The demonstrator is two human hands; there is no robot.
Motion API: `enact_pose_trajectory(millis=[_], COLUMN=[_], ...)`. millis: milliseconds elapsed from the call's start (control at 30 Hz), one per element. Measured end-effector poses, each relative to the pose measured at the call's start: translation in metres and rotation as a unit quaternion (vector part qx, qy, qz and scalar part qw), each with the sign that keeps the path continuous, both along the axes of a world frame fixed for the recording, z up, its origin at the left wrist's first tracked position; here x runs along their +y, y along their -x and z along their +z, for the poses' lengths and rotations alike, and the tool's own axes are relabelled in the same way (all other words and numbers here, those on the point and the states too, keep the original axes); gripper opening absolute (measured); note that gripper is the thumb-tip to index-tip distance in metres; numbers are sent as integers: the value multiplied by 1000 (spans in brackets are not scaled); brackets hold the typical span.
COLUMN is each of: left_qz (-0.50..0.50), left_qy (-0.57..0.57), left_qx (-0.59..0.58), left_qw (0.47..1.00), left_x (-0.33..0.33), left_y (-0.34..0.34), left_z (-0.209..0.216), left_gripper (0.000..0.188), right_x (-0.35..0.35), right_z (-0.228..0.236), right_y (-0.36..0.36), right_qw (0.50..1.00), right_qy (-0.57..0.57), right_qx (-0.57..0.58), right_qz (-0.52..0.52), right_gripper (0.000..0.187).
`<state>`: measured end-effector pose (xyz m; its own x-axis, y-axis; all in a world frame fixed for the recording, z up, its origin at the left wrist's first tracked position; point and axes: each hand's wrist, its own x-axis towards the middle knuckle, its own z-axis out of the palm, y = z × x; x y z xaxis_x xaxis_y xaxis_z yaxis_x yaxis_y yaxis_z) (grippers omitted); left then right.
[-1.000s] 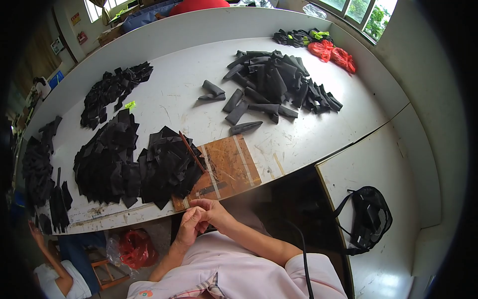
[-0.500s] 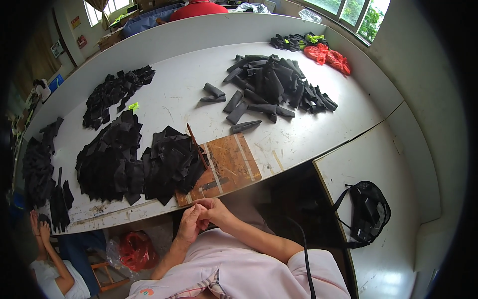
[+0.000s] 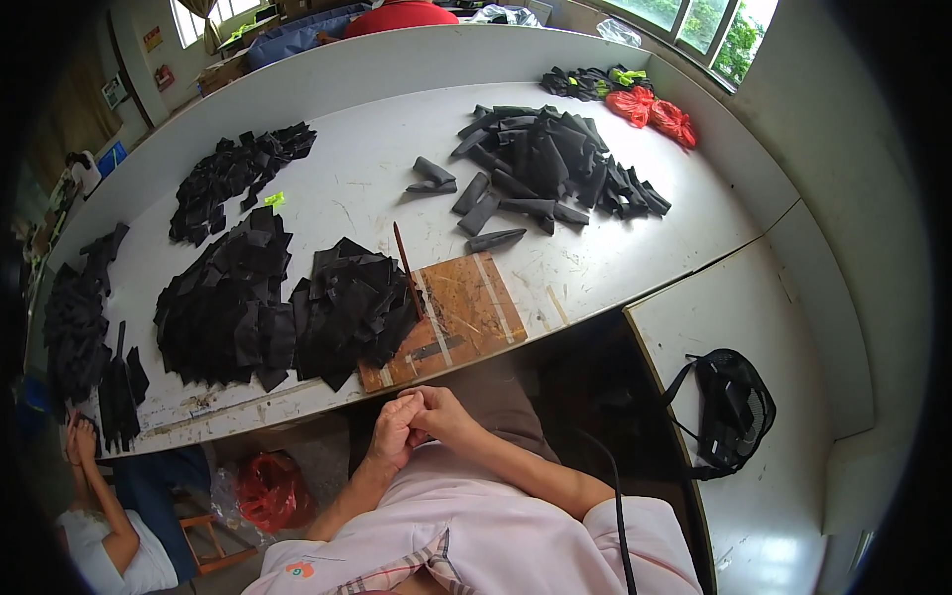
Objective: Manually folding and organizing small black fabric pieces at a manufacturing workbench.
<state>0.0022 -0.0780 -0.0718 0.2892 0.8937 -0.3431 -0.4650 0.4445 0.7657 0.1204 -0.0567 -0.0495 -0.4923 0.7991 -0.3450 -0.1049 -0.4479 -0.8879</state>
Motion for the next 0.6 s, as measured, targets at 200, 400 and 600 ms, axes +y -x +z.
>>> enact_pose_trajectory(millis=[200, 400, 600], left_qz=[-23, -29, 8], left_qy=[-14, -24, -1], left_qx=[-4, 6, 81], left_qw=[1000, 999, 997], left_x=[5, 7, 13], left_y=[-1, -1, -2], left_z=[16, -1, 0], left_gripper=[31, 28, 30], right_x=[6, 10, 15], right_z=[3, -1, -30], right_y=[-3, -3, -4], right_qw=[998, 1000, 986], right_qy=[-51, 16, -111], right_qx=[-33, -19, -119], right_qz=[-3, 7, 26], right_gripper=[19, 20, 26])
